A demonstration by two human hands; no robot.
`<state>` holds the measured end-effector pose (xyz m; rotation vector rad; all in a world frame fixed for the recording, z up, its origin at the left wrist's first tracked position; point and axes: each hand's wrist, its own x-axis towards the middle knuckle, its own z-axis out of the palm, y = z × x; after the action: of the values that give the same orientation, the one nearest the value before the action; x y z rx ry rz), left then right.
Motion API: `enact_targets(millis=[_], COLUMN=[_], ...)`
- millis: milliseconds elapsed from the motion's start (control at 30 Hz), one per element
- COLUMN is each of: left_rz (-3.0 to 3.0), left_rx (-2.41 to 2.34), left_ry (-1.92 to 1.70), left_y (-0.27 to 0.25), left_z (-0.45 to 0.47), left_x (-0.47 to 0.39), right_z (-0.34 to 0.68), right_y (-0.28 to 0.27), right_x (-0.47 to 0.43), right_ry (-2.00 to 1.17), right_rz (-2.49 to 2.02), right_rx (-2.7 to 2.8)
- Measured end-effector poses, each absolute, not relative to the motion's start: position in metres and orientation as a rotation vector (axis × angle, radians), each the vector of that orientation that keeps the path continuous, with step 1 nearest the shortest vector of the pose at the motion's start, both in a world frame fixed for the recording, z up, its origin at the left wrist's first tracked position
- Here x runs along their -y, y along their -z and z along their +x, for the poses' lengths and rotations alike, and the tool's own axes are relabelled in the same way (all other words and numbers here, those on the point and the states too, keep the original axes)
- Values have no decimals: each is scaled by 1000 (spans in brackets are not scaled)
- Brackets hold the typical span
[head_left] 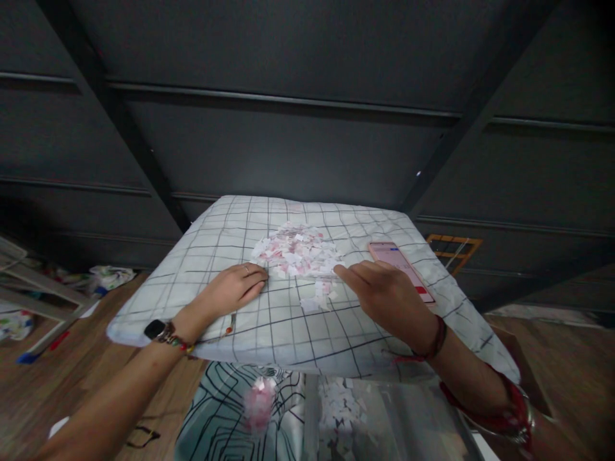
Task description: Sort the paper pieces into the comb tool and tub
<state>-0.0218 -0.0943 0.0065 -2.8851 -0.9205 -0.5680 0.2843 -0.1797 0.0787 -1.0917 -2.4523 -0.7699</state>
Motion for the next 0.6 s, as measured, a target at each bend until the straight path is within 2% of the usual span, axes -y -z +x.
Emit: enact_targets(millis=[600], left_rz=[-2851], left_rx=[908], left_ry=[556], left_y=[-5], left_z=[-22], left_x=[93], right_z=[288], right_y=[-82], right_x=[181], right_ry=[598], right_rz=[-1019], right_rx=[2521])
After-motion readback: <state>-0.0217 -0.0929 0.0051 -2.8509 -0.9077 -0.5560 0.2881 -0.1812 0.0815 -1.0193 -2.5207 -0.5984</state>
